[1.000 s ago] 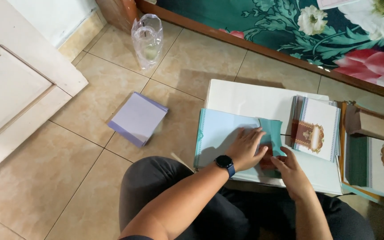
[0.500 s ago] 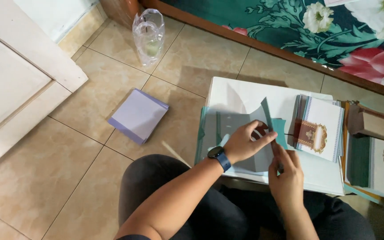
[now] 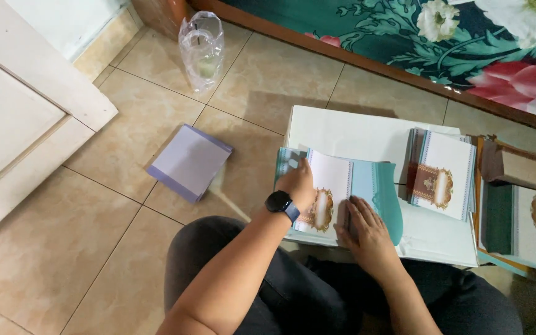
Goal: The person places printed invitation inserts into decorative folders one at a time, organizing and stacking the finished pieces on a table.
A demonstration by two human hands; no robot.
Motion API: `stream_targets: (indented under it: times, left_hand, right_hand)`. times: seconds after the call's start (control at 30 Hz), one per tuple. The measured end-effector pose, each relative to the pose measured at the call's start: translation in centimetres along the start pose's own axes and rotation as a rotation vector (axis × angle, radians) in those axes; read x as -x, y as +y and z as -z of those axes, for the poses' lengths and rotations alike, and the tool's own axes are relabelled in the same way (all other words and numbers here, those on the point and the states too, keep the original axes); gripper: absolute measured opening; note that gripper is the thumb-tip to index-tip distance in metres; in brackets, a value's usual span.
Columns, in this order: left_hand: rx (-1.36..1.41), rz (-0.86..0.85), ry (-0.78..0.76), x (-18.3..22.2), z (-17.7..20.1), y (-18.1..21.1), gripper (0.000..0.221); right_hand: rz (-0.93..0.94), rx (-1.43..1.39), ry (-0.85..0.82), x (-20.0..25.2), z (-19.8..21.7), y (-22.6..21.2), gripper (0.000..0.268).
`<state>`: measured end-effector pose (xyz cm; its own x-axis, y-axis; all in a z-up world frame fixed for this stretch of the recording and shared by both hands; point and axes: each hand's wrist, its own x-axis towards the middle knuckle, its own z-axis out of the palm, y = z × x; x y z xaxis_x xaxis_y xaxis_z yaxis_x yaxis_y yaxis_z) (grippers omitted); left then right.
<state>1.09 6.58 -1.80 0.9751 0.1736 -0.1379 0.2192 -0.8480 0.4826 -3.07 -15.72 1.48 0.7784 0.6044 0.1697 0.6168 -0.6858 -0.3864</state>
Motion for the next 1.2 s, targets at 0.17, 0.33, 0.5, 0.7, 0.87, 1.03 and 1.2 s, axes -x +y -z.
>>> stream_targets:
  times: [0.17,0.33,0.5,0.7,0.87,1.03,1.2]
  left_hand:
    - [-0.167,-0.086,0.094,1.8,3.0,2.5,0.071]
    - [-0.267,-0.261,-0.005,0.5,1.3,2.9,0.066]
    - [-0.361,-0.19,-0.054,0.0,-1.5,2.8,0.061]
    - [-0.41,-0.146,-0.123,-0.3,-1.5,3.0,0.062]
    - [-0.409,-0.132,-0.119,-0.4,-1.4,3.1,0.061]
    - [-0.409,-0.102,-0.121,-0.3,-1.4,3.4,0.062]
    - [-0.296,-0.218,0.232,-1.9,-6.1,1.2,0.064]
  right_hand:
    - [0.001,0.136,-0.106,0.4,-1.1,1.0,0.07]
    - [-0.042,0.191,-0.204,0.4,-0.7,0.5,0.069]
    - [-0.015,0.24,-0.28,-1.1,-1.0,1.4,0.067]
    - [-0.055,0.296,-0.278,-7.5,-2.9,4.7,0.069]
    - [-0.092,0.323,-0.322,-5.3,-2.5,2.5,0.074]
    - [-0.091,0.319,-0.415,1.3,0.1,-2.9,0.089]
    - [0.006,0.185,-0.267,4.4,0.2,-2.0,0.082]
